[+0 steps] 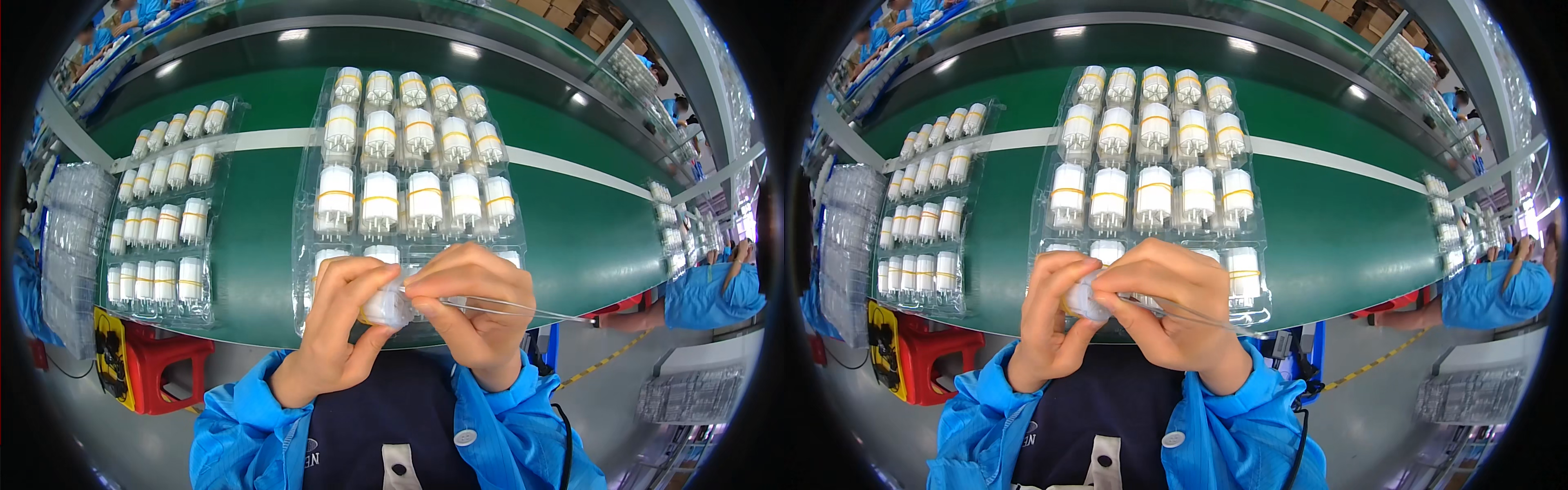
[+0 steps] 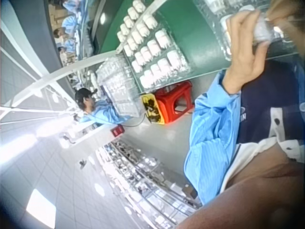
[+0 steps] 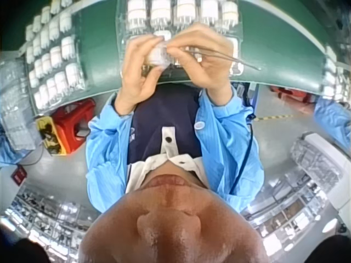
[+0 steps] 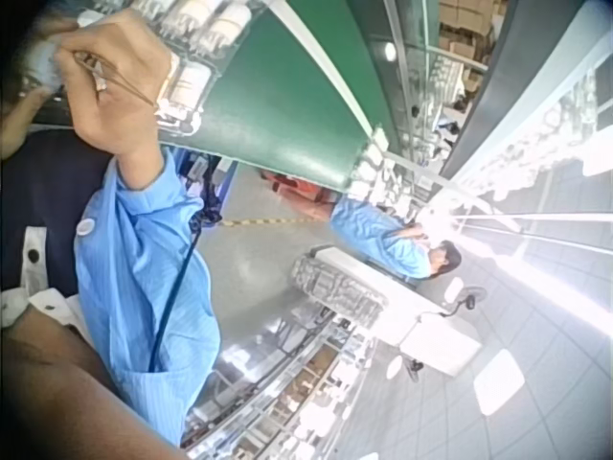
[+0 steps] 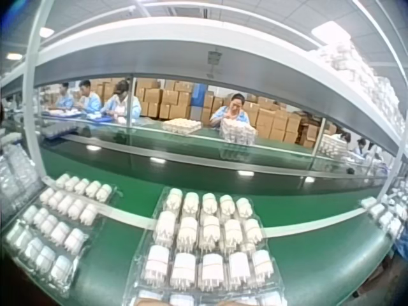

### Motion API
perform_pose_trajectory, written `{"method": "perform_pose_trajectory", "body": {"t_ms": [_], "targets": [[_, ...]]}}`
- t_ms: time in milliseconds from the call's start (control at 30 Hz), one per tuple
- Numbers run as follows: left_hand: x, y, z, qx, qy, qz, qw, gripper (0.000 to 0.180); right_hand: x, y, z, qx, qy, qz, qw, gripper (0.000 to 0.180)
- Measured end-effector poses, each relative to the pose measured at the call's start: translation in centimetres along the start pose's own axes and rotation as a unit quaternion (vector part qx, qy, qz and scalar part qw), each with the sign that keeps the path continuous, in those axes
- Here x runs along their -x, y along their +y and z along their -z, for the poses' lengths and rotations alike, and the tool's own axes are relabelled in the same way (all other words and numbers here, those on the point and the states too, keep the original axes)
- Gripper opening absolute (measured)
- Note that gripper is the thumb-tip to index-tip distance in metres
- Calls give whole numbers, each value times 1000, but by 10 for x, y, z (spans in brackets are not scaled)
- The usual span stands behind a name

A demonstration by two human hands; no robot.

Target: The person uses tweezers to insert small white components into the center of cylindrical white objects held in a clear plastic tray. The person handles the objects one at a time, performing a repetitive insertion task on a green factory workbench.

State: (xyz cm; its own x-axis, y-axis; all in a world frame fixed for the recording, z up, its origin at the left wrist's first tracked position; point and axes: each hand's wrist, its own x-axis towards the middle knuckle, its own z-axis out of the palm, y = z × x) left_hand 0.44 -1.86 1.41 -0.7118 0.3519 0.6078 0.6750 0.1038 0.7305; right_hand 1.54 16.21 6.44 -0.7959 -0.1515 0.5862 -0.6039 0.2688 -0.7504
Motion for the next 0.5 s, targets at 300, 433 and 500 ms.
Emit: {"method": "perform_pose_trajectory", "body": {"t_ms": [300,433,500], "targets": [[1,-12,-6,-16,16,-22,1000,72,15,-4,-8,-102,53,-26,993,15],[5,-4,-8,52,-12,20,998,72,21,-1,-17,-128,132,-74,980,15],[5,-1,-7,42,-26,32,998,69,23,1,-15,-142,126,-65,980,15]]}}
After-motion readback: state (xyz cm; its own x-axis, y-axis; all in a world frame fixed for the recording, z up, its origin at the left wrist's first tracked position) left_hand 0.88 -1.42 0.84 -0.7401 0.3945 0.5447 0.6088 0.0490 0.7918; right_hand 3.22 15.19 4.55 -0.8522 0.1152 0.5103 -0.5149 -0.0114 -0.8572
